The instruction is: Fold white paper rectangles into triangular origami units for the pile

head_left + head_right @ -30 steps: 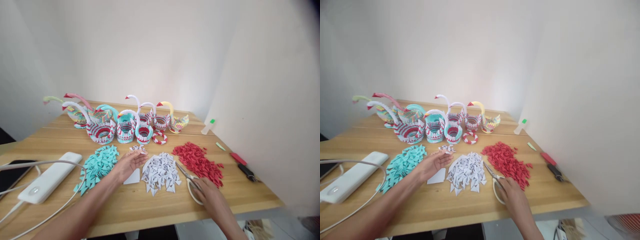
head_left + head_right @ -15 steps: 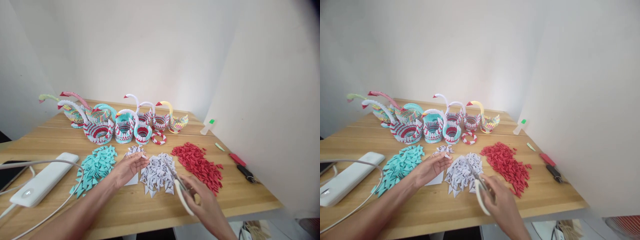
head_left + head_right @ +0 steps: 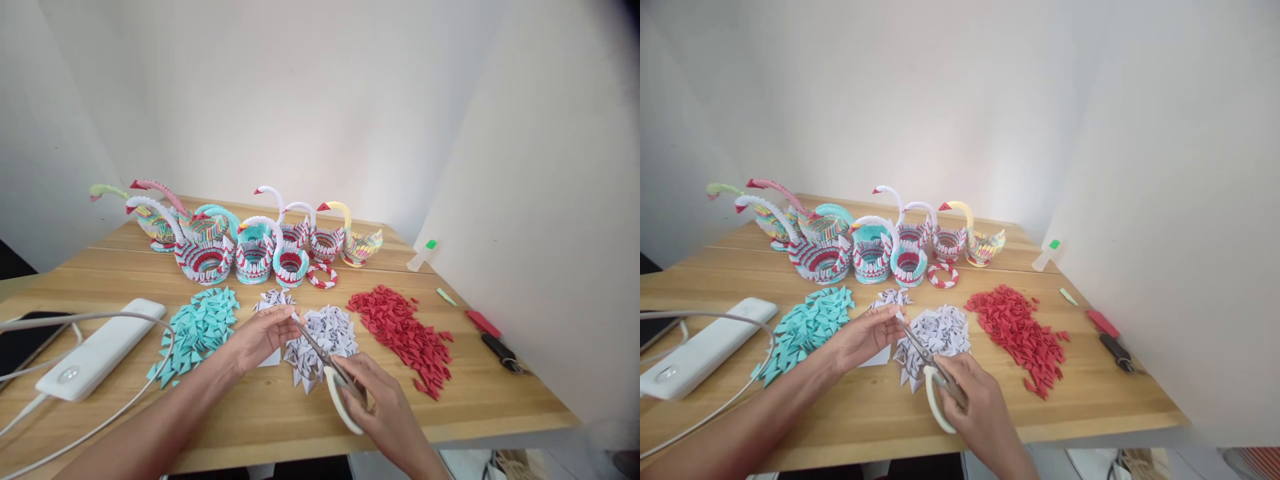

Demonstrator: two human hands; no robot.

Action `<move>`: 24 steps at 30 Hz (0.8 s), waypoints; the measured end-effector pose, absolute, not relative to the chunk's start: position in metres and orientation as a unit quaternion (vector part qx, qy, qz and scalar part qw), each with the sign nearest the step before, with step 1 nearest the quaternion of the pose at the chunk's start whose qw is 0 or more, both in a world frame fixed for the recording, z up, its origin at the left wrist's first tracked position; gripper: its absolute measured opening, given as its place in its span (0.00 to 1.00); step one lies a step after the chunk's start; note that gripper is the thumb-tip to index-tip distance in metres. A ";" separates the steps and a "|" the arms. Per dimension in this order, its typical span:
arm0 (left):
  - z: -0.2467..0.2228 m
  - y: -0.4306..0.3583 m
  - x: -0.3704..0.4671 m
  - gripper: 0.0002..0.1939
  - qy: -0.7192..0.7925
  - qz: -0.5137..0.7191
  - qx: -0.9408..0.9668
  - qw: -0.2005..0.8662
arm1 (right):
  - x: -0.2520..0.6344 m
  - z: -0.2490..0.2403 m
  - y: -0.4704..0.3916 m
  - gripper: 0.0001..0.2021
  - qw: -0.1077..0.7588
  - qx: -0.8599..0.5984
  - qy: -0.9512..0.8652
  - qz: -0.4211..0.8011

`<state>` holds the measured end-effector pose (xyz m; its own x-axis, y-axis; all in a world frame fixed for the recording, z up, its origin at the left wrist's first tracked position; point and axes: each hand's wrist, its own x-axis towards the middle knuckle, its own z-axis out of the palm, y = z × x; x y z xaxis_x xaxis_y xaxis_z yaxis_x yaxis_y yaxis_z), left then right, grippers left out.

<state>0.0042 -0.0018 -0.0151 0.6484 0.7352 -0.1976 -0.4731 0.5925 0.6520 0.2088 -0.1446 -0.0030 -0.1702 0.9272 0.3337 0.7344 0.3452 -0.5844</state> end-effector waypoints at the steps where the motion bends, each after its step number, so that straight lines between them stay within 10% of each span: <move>1: -0.015 -0.002 0.004 0.09 0.231 0.349 0.285 0.862 | 0.208 -0.003 -0.145 0.19 0.330 -0.553 -0.750 0.147; 24: -0.014 -0.002 0.004 0.10 0.251 0.354 0.349 0.831 | 0.204 -0.003 -0.147 0.17 0.344 -0.558 -0.749 0.095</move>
<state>0.0041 -0.0018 -0.0144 0.6234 0.7634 -0.1692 -0.4139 0.5057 0.7569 0.2043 -0.1466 -0.0033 -0.1411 0.9011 0.4101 0.7703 0.3601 -0.5262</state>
